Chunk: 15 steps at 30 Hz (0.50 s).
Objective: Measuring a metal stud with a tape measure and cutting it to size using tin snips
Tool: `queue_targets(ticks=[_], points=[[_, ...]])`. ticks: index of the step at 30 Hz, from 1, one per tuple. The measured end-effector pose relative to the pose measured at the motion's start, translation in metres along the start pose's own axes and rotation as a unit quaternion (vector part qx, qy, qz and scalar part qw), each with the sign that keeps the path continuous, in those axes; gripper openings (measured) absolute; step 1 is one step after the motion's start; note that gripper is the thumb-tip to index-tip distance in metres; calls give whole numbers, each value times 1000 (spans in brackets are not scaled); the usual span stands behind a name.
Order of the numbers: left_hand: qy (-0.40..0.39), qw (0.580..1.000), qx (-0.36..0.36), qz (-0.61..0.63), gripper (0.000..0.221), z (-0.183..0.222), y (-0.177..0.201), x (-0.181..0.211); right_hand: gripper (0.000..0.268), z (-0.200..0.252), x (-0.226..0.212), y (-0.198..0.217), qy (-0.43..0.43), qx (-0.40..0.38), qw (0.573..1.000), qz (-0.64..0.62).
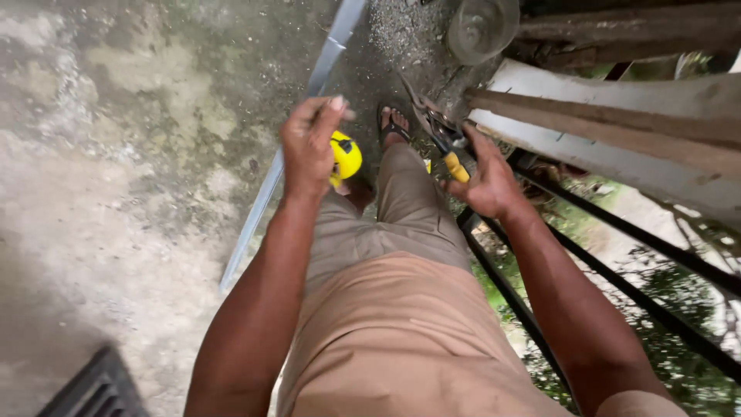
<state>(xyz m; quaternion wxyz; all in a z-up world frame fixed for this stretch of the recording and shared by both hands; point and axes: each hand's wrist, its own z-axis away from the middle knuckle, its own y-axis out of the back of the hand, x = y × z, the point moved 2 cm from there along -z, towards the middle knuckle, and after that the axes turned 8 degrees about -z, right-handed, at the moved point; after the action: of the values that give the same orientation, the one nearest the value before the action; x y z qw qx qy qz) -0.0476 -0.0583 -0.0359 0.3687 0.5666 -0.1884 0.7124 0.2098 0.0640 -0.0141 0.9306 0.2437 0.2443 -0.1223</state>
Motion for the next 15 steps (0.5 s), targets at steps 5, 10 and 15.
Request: queue_targets(ticks=[5,10,15], points=[[-48,964,50,-256,42,-5,33,29,107,-17,-6,4,-2,-6,1000,6],[-43,926,-5,-374,66,-22,44,36,112,-23,2,3,40,-9,998,38],[-30,977,58,-202,44,8,51,13,108,-5,20,-9,42,22,991,-121]])
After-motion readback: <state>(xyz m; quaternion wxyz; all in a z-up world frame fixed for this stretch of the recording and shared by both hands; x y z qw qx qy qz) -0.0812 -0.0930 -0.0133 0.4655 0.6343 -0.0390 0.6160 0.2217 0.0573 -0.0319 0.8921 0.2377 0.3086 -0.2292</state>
